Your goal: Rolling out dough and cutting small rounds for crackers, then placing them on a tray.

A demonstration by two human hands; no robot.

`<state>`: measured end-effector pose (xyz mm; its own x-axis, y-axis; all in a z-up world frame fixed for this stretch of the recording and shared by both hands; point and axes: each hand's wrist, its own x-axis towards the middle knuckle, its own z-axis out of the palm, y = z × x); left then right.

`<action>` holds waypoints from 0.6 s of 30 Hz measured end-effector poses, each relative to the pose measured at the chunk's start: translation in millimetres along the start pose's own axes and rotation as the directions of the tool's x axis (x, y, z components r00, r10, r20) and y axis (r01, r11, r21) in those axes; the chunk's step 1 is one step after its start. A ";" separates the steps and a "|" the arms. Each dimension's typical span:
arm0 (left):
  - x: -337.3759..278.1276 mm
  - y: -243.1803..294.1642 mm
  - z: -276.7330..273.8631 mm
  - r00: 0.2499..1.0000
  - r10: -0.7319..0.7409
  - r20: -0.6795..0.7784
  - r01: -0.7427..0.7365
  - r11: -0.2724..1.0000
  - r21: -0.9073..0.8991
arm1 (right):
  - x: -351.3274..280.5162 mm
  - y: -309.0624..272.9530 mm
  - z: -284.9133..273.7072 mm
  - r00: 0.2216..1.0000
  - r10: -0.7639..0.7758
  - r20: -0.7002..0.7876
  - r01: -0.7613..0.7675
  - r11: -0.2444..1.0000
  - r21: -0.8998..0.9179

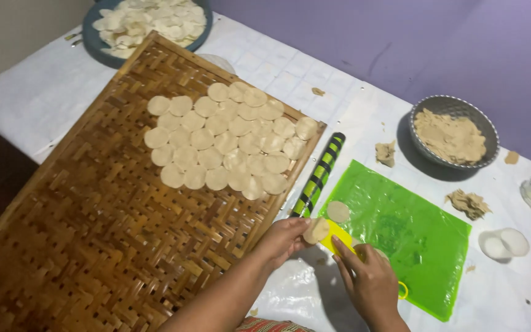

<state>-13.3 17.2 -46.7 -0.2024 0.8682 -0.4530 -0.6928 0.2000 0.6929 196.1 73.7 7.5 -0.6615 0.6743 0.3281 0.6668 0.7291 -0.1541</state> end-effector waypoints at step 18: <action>-43.0 241.9 -206.5 0.260 0.837 -0.482 -0.197 0.535 0.822 | 3.8 18.7 68.5 0.917 0.301 0.263 -0.244 0.943 -0.229</action>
<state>-315.1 -65.5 24.5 -0.9660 0.1738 0.1915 0.2382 0.3094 0.9206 182.6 97.8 -58.0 -0.4962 0.8682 0.0089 0.8681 0.4963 -0.0122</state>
